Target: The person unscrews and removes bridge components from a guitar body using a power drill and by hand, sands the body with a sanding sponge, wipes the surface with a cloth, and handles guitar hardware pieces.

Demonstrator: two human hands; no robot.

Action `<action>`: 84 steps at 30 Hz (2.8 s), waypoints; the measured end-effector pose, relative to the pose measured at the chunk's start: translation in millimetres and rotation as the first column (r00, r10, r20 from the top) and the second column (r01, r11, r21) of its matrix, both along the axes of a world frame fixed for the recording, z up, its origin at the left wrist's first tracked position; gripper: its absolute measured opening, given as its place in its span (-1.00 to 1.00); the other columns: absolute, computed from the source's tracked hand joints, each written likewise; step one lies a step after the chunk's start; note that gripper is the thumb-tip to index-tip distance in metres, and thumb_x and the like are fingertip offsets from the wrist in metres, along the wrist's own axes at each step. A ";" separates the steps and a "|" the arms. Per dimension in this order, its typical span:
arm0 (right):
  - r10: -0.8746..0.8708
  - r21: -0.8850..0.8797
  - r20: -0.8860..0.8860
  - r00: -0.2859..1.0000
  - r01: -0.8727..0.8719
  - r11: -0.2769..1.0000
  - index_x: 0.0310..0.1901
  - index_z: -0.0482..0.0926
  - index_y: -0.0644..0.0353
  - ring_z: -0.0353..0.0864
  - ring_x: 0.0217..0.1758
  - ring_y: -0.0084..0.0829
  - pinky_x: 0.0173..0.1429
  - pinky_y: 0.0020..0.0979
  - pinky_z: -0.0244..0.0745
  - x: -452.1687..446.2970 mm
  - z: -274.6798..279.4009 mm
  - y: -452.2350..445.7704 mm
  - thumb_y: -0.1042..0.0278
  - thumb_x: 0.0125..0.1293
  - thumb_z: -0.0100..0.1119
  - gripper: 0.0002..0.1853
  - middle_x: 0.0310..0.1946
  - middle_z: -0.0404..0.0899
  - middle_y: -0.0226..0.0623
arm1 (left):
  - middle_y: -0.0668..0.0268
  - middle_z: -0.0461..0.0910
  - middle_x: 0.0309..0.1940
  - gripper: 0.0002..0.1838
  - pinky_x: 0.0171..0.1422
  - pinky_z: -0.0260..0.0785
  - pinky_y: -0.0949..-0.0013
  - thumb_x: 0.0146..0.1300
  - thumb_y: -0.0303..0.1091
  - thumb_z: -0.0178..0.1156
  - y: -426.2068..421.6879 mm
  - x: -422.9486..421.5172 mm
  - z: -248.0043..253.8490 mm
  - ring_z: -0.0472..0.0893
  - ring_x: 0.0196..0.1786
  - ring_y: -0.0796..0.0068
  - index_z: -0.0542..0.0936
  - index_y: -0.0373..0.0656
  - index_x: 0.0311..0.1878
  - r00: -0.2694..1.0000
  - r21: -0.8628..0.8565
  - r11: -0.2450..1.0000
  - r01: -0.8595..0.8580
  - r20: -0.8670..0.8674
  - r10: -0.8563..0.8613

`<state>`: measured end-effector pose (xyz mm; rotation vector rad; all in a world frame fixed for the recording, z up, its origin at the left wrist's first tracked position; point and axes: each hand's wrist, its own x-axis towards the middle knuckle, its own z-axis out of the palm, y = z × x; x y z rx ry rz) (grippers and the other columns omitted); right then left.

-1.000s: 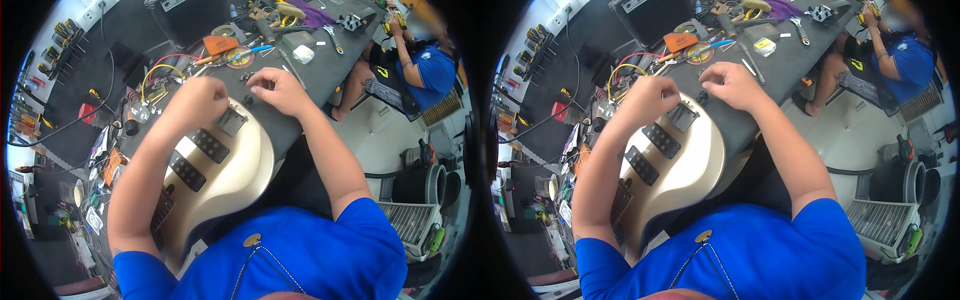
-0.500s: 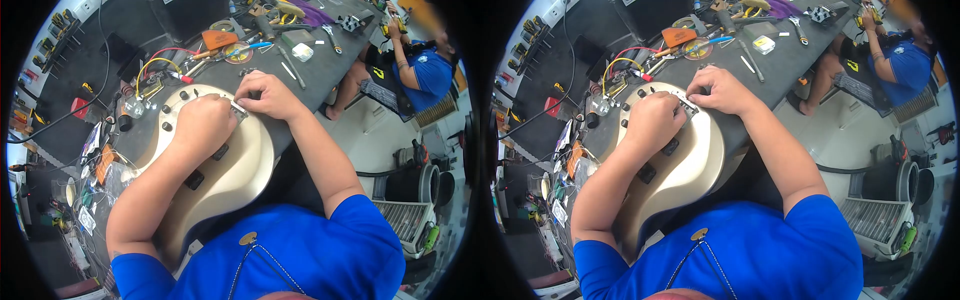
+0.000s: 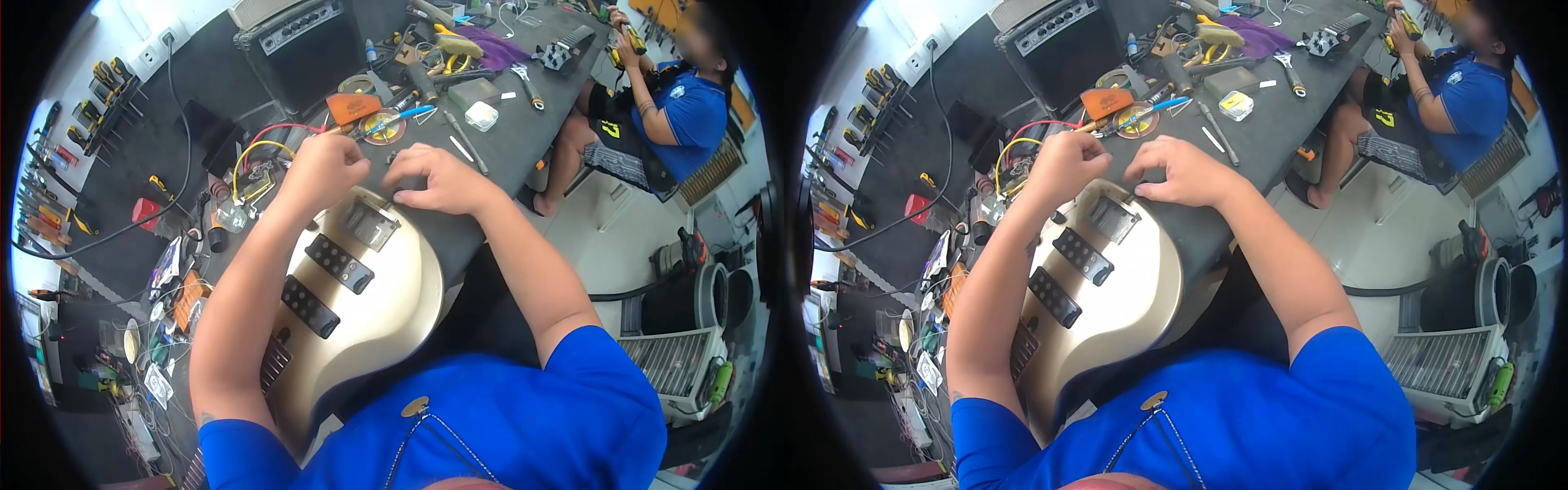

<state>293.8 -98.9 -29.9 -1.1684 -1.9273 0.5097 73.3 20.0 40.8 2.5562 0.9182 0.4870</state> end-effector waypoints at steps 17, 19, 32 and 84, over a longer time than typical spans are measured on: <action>-0.524 0.151 0.361 0.772 0.505 0.849 -0.09 0.85 -0.07 0.66 0.18 -0.18 0.31 -0.05 0.47 23.2 -33.0 16.6 0.27 0.33 0.49 -0.86 -0.09 0.73 -0.40 | 0.04 0.81 -0.34 -0.78 -0.06 0.60 0.11 0.38 -0.30 0.47 19.3 8.3 6.9 0.79 -0.27 0.16 0.84 -0.29 -0.12 0.987 0.077 0.996 0.034 -0.157 -0.021; -0.557 0.199 0.318 0.767 0.521 0.830 -0.09 0.86 -0.09 0.65 0.17 -0.20 0.31 -0.06 0.46 19.4 -32.4 14.5 0.26 0.33 0.50 -0.85 -0.09 0.72 -0.43 | 0.07 0.81 -0.35 -0.79 -0.09 0.59 0.15 0.37 -0.32 0.45 5.6 -12.4 13.6 0.76 -0.32 0.22 0.84 -0.30 -0.12 0.996 0.006 1.000 0.017 -0.093 -0.016; -0.138 0.019 -0.115 0.984 0.141 0.990 -0.07 0.84 0.16 0.72 -0.01 -0.32 0.14 -0.24 0.60 -29.7 -18.1 3.5 0.41 0.38 0.43 -0.86 -0.16 0.77 -0.33 | -0.01 0.80 -0.36 -0.82 0.02 0.65 -0.01 0.20 -0.33 0.47 -71.1 -40.3 -11.6 0.81 -0.23 -0.05 0.86 -0.26 -0.25 0.979 0.143 0.990 -0.012 -0.202 0.041; -0.088 0.187 0.030 0.996 0.081 0.979 -0.04 0.87 0.09 0.67 0.10 -0.27 0.33 -0.20 0.52 -32.3 -15.9 21.7 0.32 0.39 0.52 -0.84 -0.15 0.77 -0.39 | -0.02 0.81 -0.30 -0.79 0.01 0.65 0.03 0.28 -0.33 0.45 -54.2 -43.2 -11.3 0.81 -0.19 -0.05 0.83 -0.31 -0.19 0.987 0.094 0.996 -0.010 -0.160 0.025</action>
